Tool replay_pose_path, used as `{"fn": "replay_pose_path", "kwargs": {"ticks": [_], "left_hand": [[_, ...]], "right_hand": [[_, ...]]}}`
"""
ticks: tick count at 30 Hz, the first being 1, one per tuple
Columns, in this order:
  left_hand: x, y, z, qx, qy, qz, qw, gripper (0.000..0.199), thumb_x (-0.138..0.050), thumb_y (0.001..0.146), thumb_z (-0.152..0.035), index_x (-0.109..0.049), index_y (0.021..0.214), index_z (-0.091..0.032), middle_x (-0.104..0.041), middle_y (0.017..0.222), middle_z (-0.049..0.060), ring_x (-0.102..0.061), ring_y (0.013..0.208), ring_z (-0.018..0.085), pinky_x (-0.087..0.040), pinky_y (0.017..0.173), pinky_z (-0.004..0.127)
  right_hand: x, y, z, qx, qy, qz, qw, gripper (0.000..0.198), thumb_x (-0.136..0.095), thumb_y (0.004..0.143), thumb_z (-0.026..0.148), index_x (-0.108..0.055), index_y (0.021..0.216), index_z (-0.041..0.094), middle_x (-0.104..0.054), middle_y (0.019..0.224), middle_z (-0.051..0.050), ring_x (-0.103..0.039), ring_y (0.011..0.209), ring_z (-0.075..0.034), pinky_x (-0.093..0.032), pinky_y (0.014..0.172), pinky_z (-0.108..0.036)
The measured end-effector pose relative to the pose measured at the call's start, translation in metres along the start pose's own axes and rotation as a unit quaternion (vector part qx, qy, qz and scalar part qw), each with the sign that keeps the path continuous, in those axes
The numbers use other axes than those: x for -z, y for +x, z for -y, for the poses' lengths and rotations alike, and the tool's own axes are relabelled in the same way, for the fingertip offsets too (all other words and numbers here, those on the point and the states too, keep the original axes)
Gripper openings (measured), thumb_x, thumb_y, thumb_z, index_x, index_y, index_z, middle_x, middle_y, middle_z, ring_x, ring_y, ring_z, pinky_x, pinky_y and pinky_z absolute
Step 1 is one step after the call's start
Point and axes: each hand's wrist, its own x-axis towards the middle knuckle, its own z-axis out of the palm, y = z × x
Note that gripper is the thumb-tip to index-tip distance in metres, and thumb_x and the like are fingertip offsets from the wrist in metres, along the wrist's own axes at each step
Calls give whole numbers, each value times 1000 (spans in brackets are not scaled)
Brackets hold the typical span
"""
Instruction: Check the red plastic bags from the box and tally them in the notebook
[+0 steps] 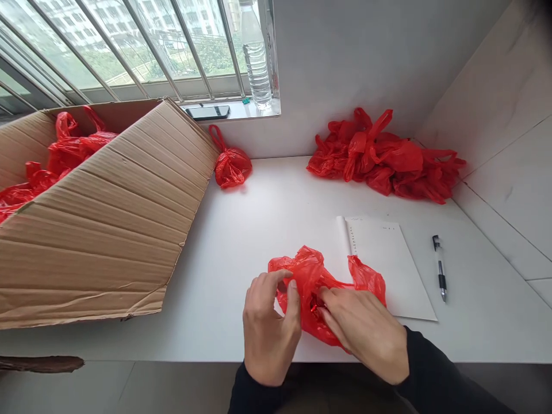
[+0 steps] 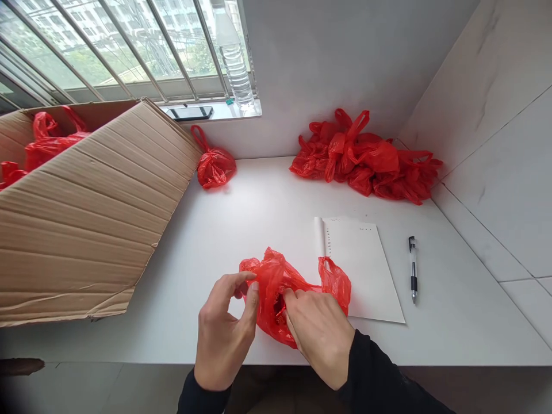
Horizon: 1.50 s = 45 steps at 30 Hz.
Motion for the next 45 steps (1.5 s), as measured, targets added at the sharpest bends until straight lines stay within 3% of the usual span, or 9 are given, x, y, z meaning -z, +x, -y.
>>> {"fn": "replay_pose_path", "kwargs": {"ticks": [5, 11, 14, 16, 19, 26, 30, 39, 45], "left_hand": [[-10, -2, 4, -6, 18, 98, 995, 53, -61, 92, -40, -44, 139, -24, -67, 111, 9, -62, 98, 28, -51, 82, 45], [-27, -3, 25, 4, 20, 120, 993, 14, -50, 96, -24, -63, 100, -25, -70, 77, -1, -63, 67, 19, -48, 71, 35], [-24, -6, 30, 15, 21, 79, 997, 12, -52, 94, -22, -62, 87, -24, -66, 67, -4, -59, 59, 17, -46, 69, 33], [-22, -8, 30, 30, 28, 43, 998, 8, -55, 92, -23, -62, 89, -24, -62, 62, -6, -54, 53, 16, -44, 69, 34], [-20, -9, 29, 35, 21, 9, 999, 5, -57, 90, -21, -60, 89, -24, -59, 61, -6, -50, 51, 15, -43, 70, 35], [-9, -10, 20, 75, -204, -54, 975, 6, -50, 95, -20, -55, 95, -24, -60, 118, 5, -58, 114, 21, -48, 91, 34], [-6, -12, 21, 97, -295, -47, 949, 15, -50, 95, -13, -55, 97, -27, -61, 100, -1, -61, 98, 16, -49, 88, 30], [-5, -10, 23, 0, -226, 44, 973, 31, -31, 100, -10, -57, 94, -24, -52, 90, 1, -54, 83, 15, -44, 71, 29], [-2, -8, 13, 26, -171, 46, 984, 18, -50, 79, -10, -39, 81, -24, -42, 78, -2, -40, 69, 16, -36, 61, 29]], "right_hand": [[2, 4, -7, -9, -14, 19, 1000, 23, -51, 85, -3, -59, 82, 19, -63, 64, 1, -62, 54, -20, -21, 46, -30], [4, 3, -11, -22, -31, 19, 999, 24, -48, 88, -2, -60, 86, 19, -65, 67, -2, -64, 56, -23, -20, 46, -31], [6, 3, -17, -40, -38, 7, 998, 38, -46, 89, -1, -58, 121, 15, -67, 70, -4, -66, 59, -25, -22, 46, -31], [5, 3, -20, -52, -42, -15, 998, 57, -44, 89, 0, -40, 145, 12, -68, 71, -4, -66, 59, -26, -25, 46, -31], [2, 3, -23, -48, -34, -46, 997, 68, -43, 89, 0, -27, 154, 12, -67, 74, -3, -65, 58, -25, -33, 47, -32], [-2, 9, -12, 14, 18, -69, 997, 54, -50, 79, -6, -58, 125, 23, -62, 92, -4, -63, 74, -23, -38, 54, -31], [-2, 13, -8, 14, 30, -32, 999, 44, -51, 73, -7, -62, 102, 23, -63, 81, -1, -59, 64, -19, -32, 51, -29], [6, 0, -11, 11, -9, 19, 1000, 32, -49, 80, -7, -64, 82, 22, -64, 80, -2, -61, 73, -23, -39, 61, -34], [10, 3, -19, -28, -4, 3, 1000, 38, -46, 83, -5, -62, 110, 17, -67, 78, -4, -64, 69, -25, -35, 57, -34]]}}
